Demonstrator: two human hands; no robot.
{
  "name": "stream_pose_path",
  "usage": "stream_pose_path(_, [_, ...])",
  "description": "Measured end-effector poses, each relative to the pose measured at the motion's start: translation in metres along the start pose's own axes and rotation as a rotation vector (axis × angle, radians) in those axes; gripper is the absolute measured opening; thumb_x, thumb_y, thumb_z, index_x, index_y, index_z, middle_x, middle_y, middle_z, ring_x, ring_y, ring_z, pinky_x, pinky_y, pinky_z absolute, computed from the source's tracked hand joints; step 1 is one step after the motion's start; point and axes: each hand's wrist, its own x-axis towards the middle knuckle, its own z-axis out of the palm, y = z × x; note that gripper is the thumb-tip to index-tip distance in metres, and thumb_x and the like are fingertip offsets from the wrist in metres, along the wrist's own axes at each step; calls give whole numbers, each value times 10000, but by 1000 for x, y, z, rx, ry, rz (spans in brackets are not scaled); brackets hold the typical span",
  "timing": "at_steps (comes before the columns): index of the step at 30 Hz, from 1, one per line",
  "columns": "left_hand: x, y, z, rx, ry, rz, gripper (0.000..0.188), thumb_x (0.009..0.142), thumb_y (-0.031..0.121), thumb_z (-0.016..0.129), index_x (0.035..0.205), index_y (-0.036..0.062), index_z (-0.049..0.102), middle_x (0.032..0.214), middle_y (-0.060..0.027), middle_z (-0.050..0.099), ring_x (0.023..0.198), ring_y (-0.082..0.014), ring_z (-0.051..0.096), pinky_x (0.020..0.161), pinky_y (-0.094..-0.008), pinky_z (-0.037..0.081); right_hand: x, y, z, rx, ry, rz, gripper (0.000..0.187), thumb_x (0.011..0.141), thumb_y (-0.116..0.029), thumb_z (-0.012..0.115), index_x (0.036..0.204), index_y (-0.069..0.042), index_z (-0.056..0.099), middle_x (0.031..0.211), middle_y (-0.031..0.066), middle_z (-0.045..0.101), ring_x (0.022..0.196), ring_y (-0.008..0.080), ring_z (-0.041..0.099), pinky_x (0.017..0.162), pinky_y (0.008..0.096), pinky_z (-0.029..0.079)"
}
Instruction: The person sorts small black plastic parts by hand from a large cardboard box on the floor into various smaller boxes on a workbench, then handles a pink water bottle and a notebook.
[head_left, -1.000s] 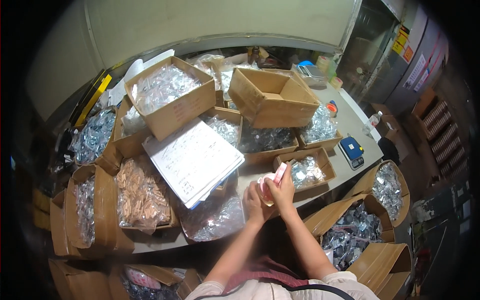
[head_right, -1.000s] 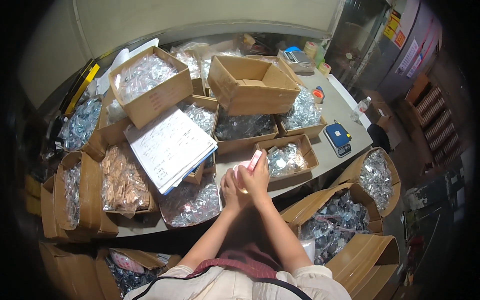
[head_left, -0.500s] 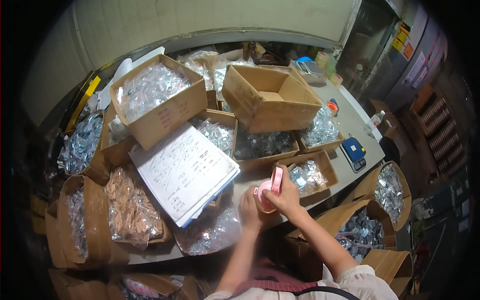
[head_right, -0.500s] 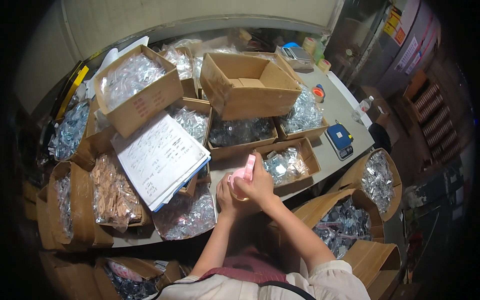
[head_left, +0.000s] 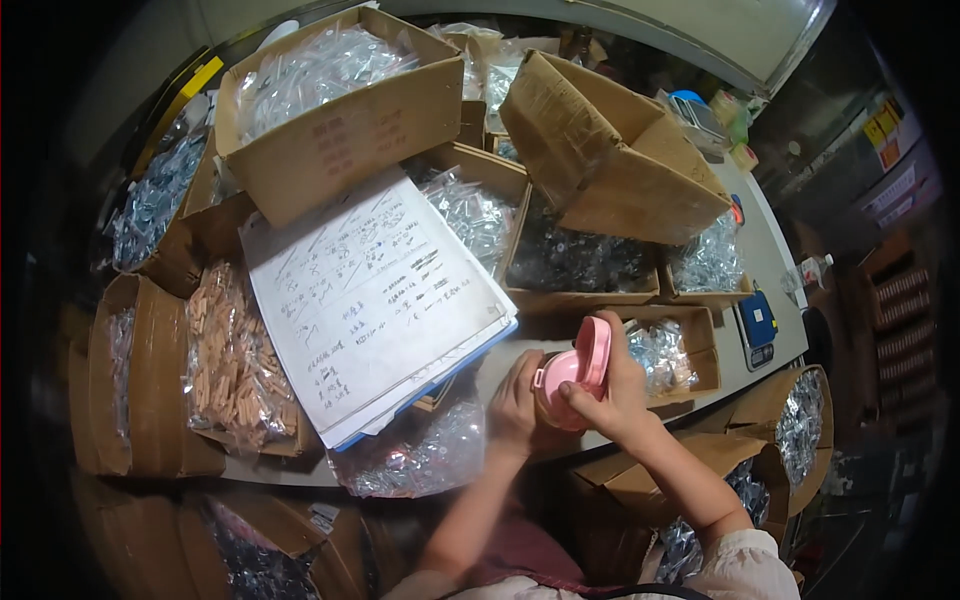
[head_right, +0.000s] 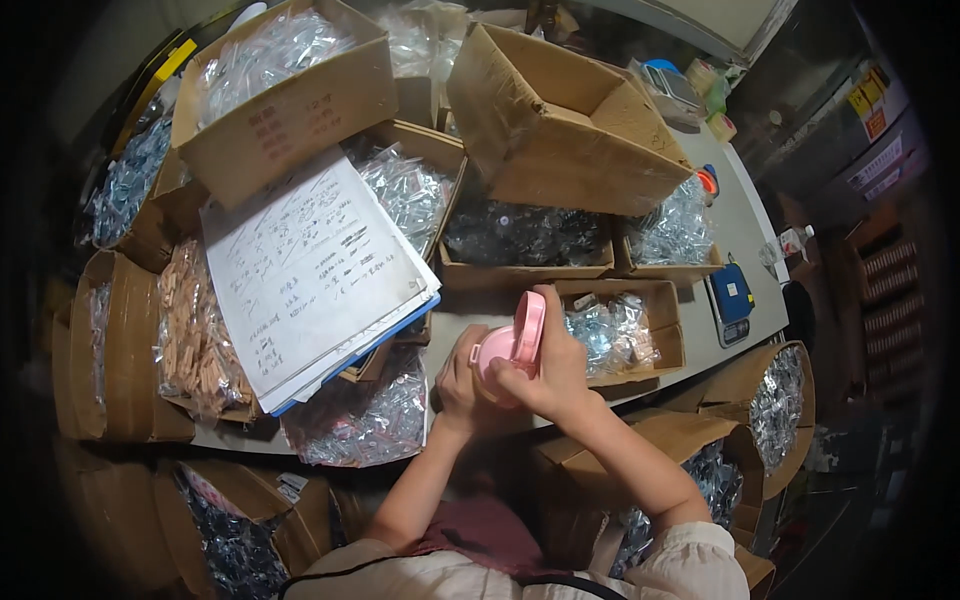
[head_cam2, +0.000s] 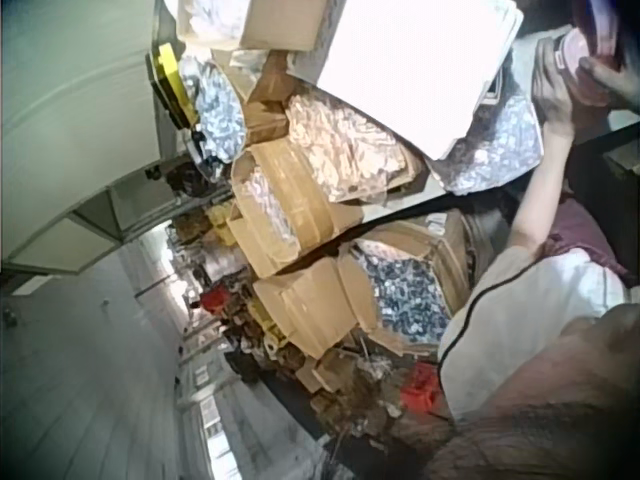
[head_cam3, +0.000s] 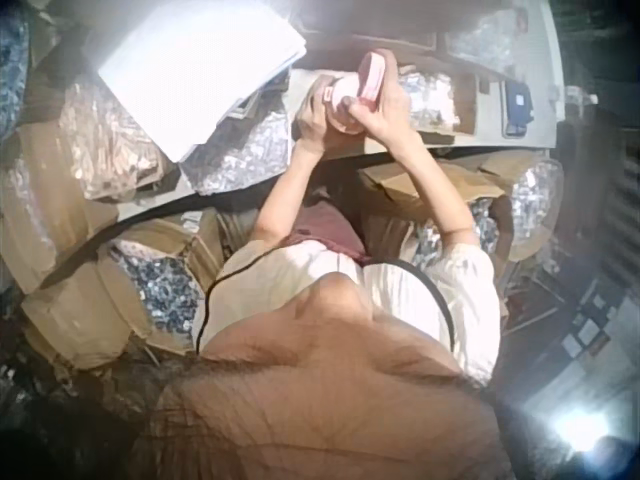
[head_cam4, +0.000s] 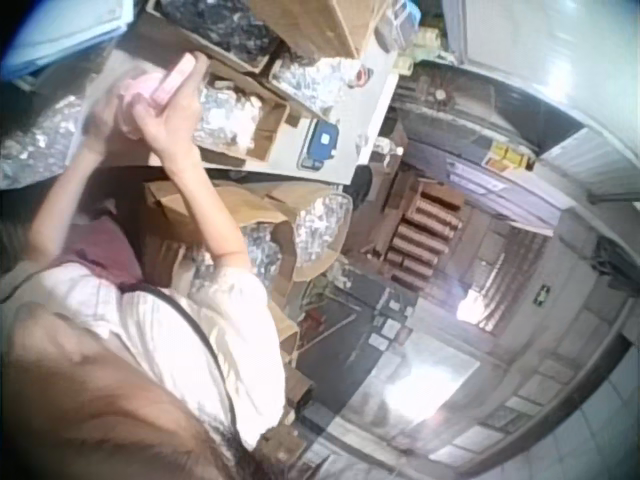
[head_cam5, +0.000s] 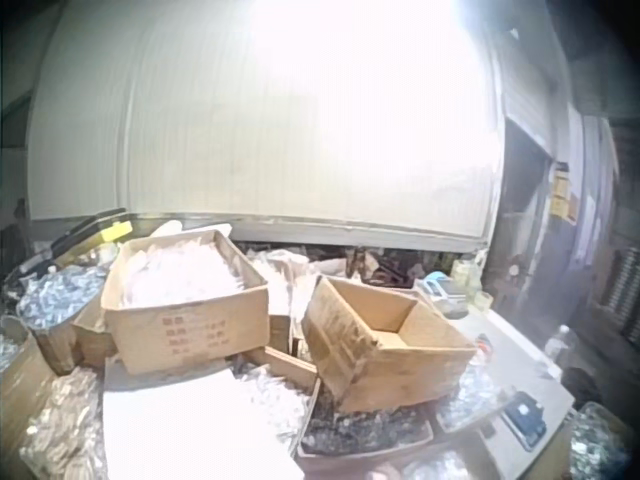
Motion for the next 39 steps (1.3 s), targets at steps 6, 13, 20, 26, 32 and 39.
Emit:
stream_pose_path(6, [30,38,-16,-96,-55,-46,804,716,374,807,1351,-6,492,1288,-188,607,1147,-367,626,965,-427,527,-5,-5,6,-75,7,197,927,723,-363,721,1458,2,289,937,277,654,803,470,678,720,484,548])
stream_pose_path(13, [35,29,4,-142,0,25,634,756,328,791,1260,13,572,1194,-170,661,1045,-354,681,888,-406,562,7,7,-15,-22,-62,43,912,687,-332,744,1419,11,323,880,252,638,761,447,679,673,461,549])
stream_pose_path(20, [16,13,-28,-317,-68,-290,749,710,332,859,1319,16,560,1213,-189,658,1111,-365,654,954,-411,531,7,-2,14,105,-162,85,867,740,-326,719,1466,-27,351,1175,213,642,1059,342,663,906,422,523])
stream_pose_path(26, [-71,57,1,187,-371,-277,776,784,125,739,1444,-73,382,1574,-296,259,1483,-450,245,1208,-530,250,1,84,-36,-76,-56,-118,1014,821,-658,659,1508,19,345,1527,184,354,1400,308,381,1151,399,307])
stream_pose_path(32, [-206,36,-254,-91,-187,-107,220,888,94,636,1069,-26,668,1311,-229,604,1204,-375,615,995,-434,531,5,95,9,178,-129,143,826,933,-447,617,1560,-23,289,1562,180,349,1424,296,373,1165,383,295])
stream_pose_path(39, [-331,-61,-503,713,427,-1153,369,830,176,715,1155,53,593,1160,-182,623,1000,-355,632,888,-453,516,-10,7,-20,-71,246,59,497,1059,-265,529,1447,38,461,1400,202,567,1252,290,585,1051,380,463])
